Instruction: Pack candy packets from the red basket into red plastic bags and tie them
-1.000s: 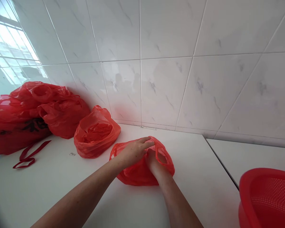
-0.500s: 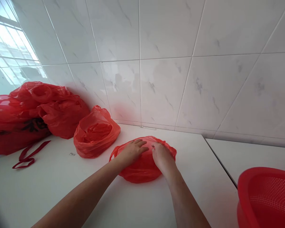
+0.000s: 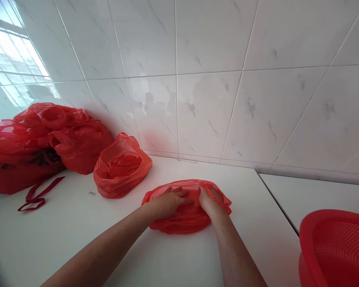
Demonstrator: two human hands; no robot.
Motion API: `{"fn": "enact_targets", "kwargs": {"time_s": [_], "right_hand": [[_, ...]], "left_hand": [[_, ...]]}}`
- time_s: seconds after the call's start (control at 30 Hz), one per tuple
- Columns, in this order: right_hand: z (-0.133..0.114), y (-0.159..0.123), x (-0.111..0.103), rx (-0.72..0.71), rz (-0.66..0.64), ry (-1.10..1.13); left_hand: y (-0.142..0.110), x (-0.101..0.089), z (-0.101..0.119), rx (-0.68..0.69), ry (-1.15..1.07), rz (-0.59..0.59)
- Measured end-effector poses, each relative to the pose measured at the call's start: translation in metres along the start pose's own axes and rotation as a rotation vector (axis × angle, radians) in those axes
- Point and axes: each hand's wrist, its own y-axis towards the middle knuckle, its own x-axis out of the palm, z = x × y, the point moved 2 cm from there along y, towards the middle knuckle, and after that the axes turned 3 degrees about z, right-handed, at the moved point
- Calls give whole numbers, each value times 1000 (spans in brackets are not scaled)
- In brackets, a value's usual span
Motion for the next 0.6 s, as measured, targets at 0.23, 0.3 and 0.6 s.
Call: {"fn": "enact_targets", "kwargs": {"time_s": [0.23, 0.3, 0.6], "right_hand": [[5, 6, -6, -57, -88, -67], [3, 4, -8, -60, -96, -86], [0, -1, -1, -115, -51, -164]], "left_hand": [[-16, -9, -26, -152, -60, -127], [-15, -13, -25, -130, -44, -80], [-30, -21, -18, -117, 41, 20]]}}
